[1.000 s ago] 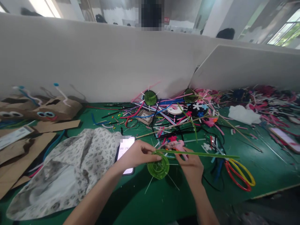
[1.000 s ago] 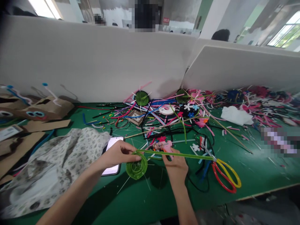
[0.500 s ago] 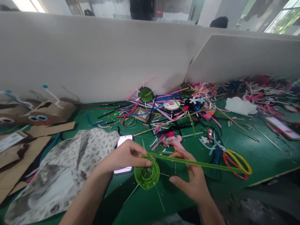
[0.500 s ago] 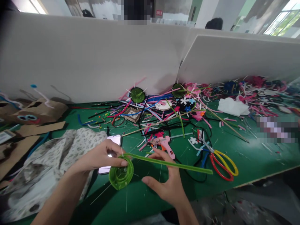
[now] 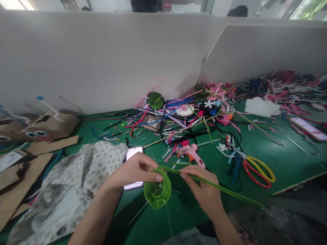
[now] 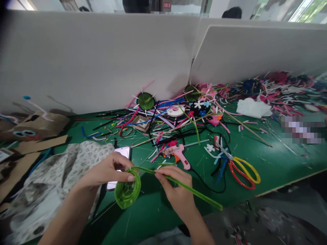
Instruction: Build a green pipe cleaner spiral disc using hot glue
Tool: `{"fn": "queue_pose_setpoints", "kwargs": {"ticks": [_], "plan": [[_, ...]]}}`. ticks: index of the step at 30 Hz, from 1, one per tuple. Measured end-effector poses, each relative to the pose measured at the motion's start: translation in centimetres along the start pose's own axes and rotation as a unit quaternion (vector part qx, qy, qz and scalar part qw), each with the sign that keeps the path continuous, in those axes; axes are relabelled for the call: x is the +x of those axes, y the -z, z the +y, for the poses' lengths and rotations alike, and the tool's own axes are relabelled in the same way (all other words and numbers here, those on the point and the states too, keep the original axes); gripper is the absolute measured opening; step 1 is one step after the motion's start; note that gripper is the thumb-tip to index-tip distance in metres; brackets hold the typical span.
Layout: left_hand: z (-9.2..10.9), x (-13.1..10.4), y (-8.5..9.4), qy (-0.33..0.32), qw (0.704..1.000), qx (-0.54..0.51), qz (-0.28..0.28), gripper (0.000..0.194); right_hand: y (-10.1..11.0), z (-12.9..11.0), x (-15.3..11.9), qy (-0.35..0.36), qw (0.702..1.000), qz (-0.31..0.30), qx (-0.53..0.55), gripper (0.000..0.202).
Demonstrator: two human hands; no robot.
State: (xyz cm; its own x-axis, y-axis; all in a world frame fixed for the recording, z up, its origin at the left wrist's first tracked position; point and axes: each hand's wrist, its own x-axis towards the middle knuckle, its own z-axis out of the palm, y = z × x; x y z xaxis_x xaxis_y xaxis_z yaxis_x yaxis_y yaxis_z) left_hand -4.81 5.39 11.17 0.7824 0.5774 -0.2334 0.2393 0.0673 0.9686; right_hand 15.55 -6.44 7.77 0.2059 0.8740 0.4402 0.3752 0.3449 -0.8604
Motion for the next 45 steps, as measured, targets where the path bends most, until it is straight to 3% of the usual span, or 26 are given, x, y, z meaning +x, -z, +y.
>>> {"fn": "queue_pose_setpoints", "kwargs": {"ticks": [26,36,45], "plan": [[0.0,0.0,0.1,0.023,0.999,0.038,0.029,0.023,-0.1,-1.9,-1.3,-0.035,0.998,-0.010,0.054,0.018],[0.1,-0.4,-0.1,0.010,0.995,0.089,0.050,0.031,-0.1,-3.2,-0.5,-0.015,1.000,0.018,0.004,0.011],[-0.1,-0.5,-0.4,-0.006,0.994,0.088,0.068,0.028,-0.4,-2.3,-1.3,-0.064,0.997,0.025,0.017,0.012]]}}
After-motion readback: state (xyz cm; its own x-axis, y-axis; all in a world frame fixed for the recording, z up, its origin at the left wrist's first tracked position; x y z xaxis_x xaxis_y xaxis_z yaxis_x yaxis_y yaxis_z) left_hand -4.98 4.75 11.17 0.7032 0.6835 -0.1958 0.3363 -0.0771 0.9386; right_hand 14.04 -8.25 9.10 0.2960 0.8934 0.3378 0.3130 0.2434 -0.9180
